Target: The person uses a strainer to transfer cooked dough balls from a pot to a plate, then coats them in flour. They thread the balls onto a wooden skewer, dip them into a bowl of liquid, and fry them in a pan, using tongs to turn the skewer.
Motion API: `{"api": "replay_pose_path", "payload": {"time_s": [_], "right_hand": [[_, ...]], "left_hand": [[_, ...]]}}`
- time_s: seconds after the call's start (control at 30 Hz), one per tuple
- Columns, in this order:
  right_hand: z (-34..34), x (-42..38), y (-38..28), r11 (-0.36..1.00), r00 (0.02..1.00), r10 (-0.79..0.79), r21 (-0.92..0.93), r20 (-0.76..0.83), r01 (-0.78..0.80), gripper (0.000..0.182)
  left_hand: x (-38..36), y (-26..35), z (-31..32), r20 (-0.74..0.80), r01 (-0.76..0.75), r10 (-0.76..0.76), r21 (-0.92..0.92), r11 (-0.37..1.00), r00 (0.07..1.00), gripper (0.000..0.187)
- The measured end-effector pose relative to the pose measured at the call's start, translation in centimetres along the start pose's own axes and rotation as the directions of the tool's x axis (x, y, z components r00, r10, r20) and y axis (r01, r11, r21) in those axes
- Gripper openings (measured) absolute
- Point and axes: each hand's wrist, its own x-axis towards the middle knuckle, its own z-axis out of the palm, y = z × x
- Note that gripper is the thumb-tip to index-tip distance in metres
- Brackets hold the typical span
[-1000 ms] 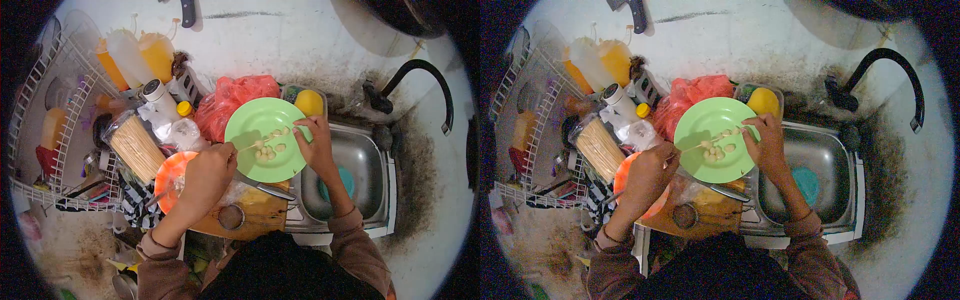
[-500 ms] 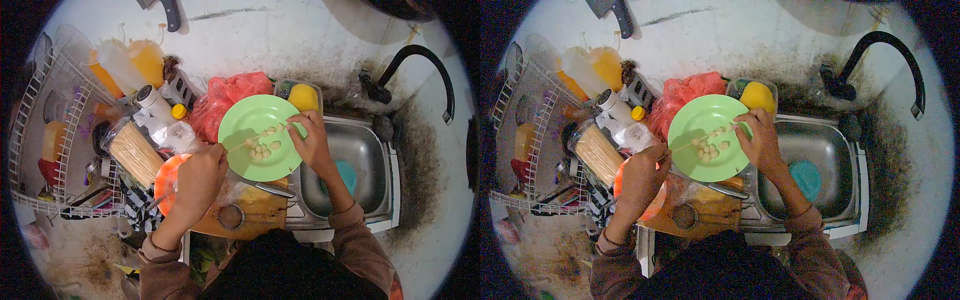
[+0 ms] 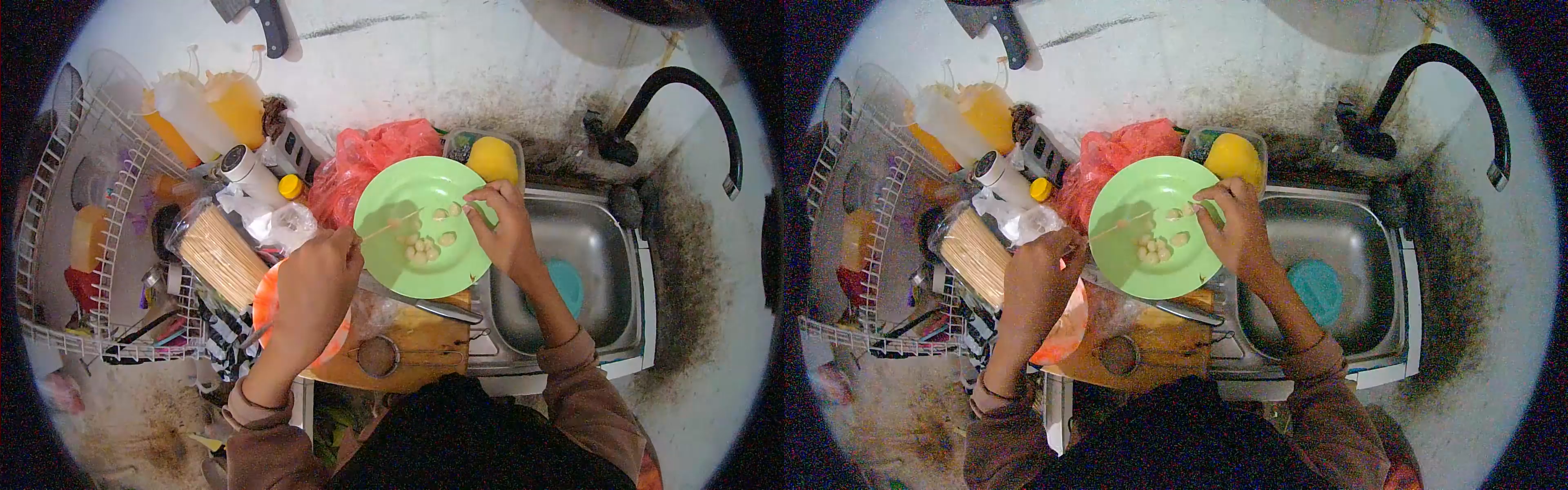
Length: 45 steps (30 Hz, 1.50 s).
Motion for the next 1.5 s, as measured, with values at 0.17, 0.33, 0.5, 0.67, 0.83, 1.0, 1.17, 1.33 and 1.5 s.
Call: {"api": "replay_pose_path", "payload": {"time_s": [0.17,0.33,0.5,0.67,0.83,1.0,1.17,1.33,1.5], "right_hand": [[0.0,0.0,0.0,1.000,1.000,-0.004,-0.021,-0.013,0.004,0.016],[-0.6,0.4,-0.5,0.991,0.999,-0.033,-0.132,0.028,0.037,0.014],[-0.6,0.9,-0.9,0.991,0.997,-0.037,-0.122,0.064,0.044,0.014],[-0.6,0.8,-0.6,0.993,0.998,-0.034,-0.112,0.056,0.040,0.015],[-0.6,0.7,-0.3,0.997,0.998,-0.019,-0.076,0.056,0.023,0.014],[-0.5,0.7,-0.2,1.000,0.998,-0.005,-0.016,0.059,0.006,0.014],[-0.6,0.8,0.3,1.000,0.997,-0.003,-0.007,0.071,0.003,0.016],[-0.8,0.8,-0.1,1.000,0.996,-0.001,-0.023,0.088,0.003,0.017],[-0.6,0.8,0.4,1.000,0.995,0.003,-0.017,0.104,-0.001,0.019]], "left_hand": [[-0.4,0.5,-0.5,0.009,-0.008,0.008,0.015,1.000,1.000,0.010],[-0.9,0.8,-1.6,0.046,-0.027,0.024,0.065,0.998,0.999,0.009],[-0.8,0.6,-1.2,0.067,-0.020,0.013,0.105,0.994,0.998,0.012],[-0.4,0.9,-1.2,0.082,-0.012,0.002,0.125,0.992,0.997,0.014],[-0.1,0.7,-0.7,0.060,-0.045,0.035,0.162,0.986,0.998,0.017],[0.4,0.8,-0.5,0.065,-0.054,0.042,0.186,0.981,0.997,0.018],[1.1,1.2,-0.1,0.045,-0.047,0.038,0.211,0.976,0.998,0.014],[2.2,1.9,0.2,-0.026,-0.080,0.093,0.318,0.945,0.995,0.006],[3.8,2.6,0.3,0.016,-0.054,0.052,0.307,0.950,0.999,0.009]]}}
